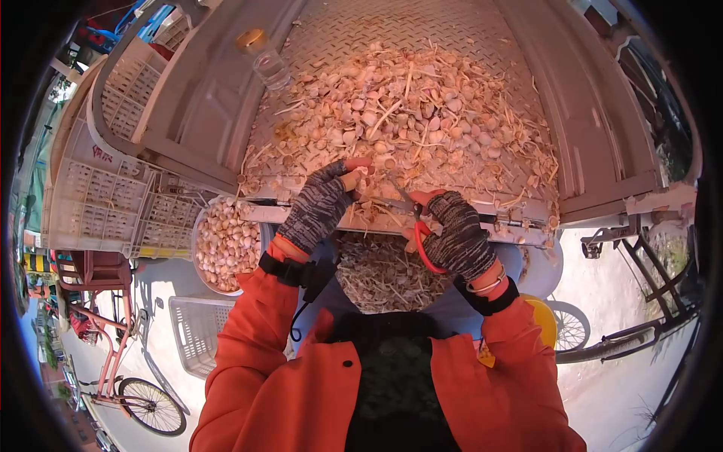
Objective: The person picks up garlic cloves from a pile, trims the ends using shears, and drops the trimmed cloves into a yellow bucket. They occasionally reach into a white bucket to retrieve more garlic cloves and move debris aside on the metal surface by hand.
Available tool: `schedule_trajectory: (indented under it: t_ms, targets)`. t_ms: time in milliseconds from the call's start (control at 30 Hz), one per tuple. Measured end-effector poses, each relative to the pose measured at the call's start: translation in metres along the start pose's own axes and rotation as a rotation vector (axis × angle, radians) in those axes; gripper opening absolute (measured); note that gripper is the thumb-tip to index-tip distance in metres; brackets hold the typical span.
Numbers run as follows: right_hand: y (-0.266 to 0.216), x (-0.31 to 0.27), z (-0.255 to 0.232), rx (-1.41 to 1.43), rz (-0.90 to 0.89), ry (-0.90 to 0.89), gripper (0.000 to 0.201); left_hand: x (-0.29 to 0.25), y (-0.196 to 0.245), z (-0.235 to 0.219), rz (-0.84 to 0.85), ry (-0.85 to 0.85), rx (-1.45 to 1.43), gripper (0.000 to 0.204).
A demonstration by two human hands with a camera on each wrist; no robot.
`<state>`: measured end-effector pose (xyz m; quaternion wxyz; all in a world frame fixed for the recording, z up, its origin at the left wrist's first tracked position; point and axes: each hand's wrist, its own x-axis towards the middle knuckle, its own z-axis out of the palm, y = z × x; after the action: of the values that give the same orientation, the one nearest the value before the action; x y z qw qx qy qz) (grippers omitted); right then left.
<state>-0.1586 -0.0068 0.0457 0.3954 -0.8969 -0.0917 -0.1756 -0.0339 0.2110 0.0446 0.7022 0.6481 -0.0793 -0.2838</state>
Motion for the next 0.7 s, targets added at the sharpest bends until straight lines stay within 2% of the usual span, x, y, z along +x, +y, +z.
schedule_trajectory:
  t_ms: [67,100,167,233,300,333,400,467,500,533,600,633,700]
  targets:
    - [-0.001,0.006,-0.002,-0.083,-0.051,-0.003,0.049,-0.012,-0.009,0.007,-0.053,-0.156,-0.48,0.035]
    - [-0.002,0.008,-0.004,-0.096,-0.097,-0.014,0.048,-0.02,-0.01,0.013,-0.052,-0.177,-0.545,0.041]
    - [-0.002,0.01,-0.004,-0.106,-0.188,0.0,0.043,-0.029,-0.014,0.023,-0.018,-0.185,-0.531,0.041]
    - [-0.002,0.006,-0.006,-0.124,-0.182,-0.014,0.042,-0.035,-0.015,0.027,0.016,-0.181,-0.517,0.042]
    - [-0.004,0.002,-0.011,-0.14,-0.179,-0.025,0.041,-0.039,-0.014,0.029,-0.014,-0.297,-0.55,0.041]
    - [-0.008,-0.002,-0.014,-0.12,-0.189,-0.027,0.039,-0.042,-0.013,0.031,-0.012,-0.299,-0.549,0.041]
    - [-0.012,-0.011,-0.018,-0.097,-0.192,-0.037,0.037,-0.053,-0.013,0.039,0.007,-0.163,-0.384,0.04]
    - [-0.014,-0.017,-0.02,0.047,0.002,-0.158,0.036,-0.057,-0.014,0.045,0.008,-0.145,-0.306,0.039]
    - [-0.015,-0.019,-0.022,-0.02,-0.067,-0.133,0.029,-0.058,-0.015,0.046,0.012,-0.127,-0.226,0.037]
    - [-0.015,-0.022,-0.022,-0.016,-0.063,-0.137,0.029,-0.058,-0.016,0.046,0.006,-0.124,-0.227,0.037]
    - [-0.015,-0.027,-0.022,0.302,0.214,-0.249,0.028,-0.057,-0.018,0.046,-0.017,-0.133,-0.235,0.034]
    - [-0.015,-0.029,-0.022,0.302,0.217,-0.252,0.028,-0.059,-0.017,0.048,-0.021,-0.131,-0.238,0.034]
    - [-0.015,-0.032,-0.021,0.617,0.338,-0.302,0.025,-0.063,-0.011,0.053,0.021,-0.242,-0.357,0.028]
